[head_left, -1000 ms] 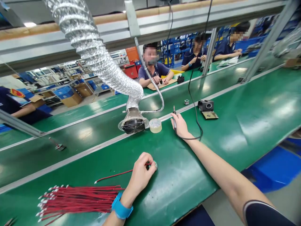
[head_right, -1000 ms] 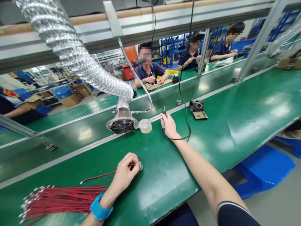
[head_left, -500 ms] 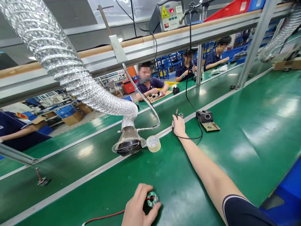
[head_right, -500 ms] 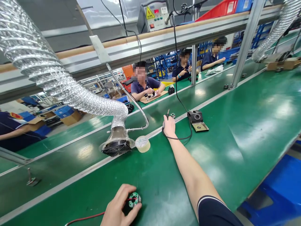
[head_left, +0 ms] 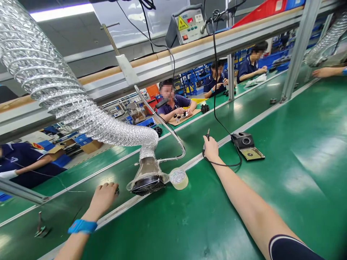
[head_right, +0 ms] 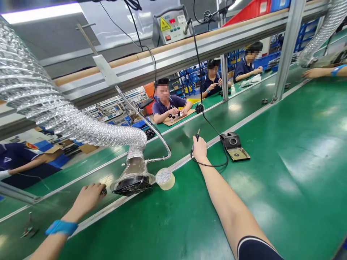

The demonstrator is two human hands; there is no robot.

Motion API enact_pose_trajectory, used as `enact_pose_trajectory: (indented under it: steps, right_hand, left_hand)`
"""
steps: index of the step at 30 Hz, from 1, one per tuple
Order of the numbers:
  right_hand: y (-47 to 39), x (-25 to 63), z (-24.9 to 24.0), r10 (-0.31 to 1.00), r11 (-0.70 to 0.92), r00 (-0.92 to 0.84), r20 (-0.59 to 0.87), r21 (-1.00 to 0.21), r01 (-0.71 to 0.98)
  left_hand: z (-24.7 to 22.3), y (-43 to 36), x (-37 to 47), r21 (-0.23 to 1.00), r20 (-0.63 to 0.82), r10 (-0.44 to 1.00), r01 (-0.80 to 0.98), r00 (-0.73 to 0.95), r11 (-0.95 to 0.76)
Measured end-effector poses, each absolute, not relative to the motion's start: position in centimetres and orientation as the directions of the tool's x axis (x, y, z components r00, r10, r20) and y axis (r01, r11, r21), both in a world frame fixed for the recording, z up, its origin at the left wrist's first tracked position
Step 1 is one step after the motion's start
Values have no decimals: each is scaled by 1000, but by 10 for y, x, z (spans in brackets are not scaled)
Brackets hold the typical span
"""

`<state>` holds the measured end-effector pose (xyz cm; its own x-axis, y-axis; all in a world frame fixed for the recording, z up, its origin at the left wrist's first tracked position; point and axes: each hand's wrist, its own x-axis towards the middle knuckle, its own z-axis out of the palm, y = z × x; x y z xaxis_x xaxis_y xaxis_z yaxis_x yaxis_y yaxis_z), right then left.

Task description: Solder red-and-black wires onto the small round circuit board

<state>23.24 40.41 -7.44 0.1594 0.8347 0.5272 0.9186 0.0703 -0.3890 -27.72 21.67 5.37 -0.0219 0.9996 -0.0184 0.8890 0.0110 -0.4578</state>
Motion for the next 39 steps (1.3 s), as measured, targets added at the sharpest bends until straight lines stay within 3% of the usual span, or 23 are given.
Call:
enact_pose_trajectory:
  steps: [8, 12, 15, 20, 24, 39]
  right_hand:
    - [395, 235, -74, 849, 177, 67, 525, -402, 899]
    - [387, 234, -72, 824, 234, 53, 565, -424, 875]
    - [374, 234, -69, 804, 269, 53, 593, -441, 856]
    - [324, 236, -68, 806, 347, 7, 592, -482, 805]
    - [286, 237, -78, 791, 415, -34, 611, -495, 763]
    - [109, 188, -71, 659, 697, -238, 713, -461, 549]
  left_hand:
    - [4, 244, -252, -228, 147, 981, 961, -123, 155]
    - [6, 211, -252, -172, 180, 982, 982, -52, 84]
    - [14, 165, -256, -74, 93, 994, 996, 51, -44]
    - [25, 60, -249, 354, -229, 946, 925, 230, -139]
    - [24, 0, -236, 538, -244, 919, 832, 309, -136]
    - [10, -9, -228, 624, -102, 950, 763, 294, -169]
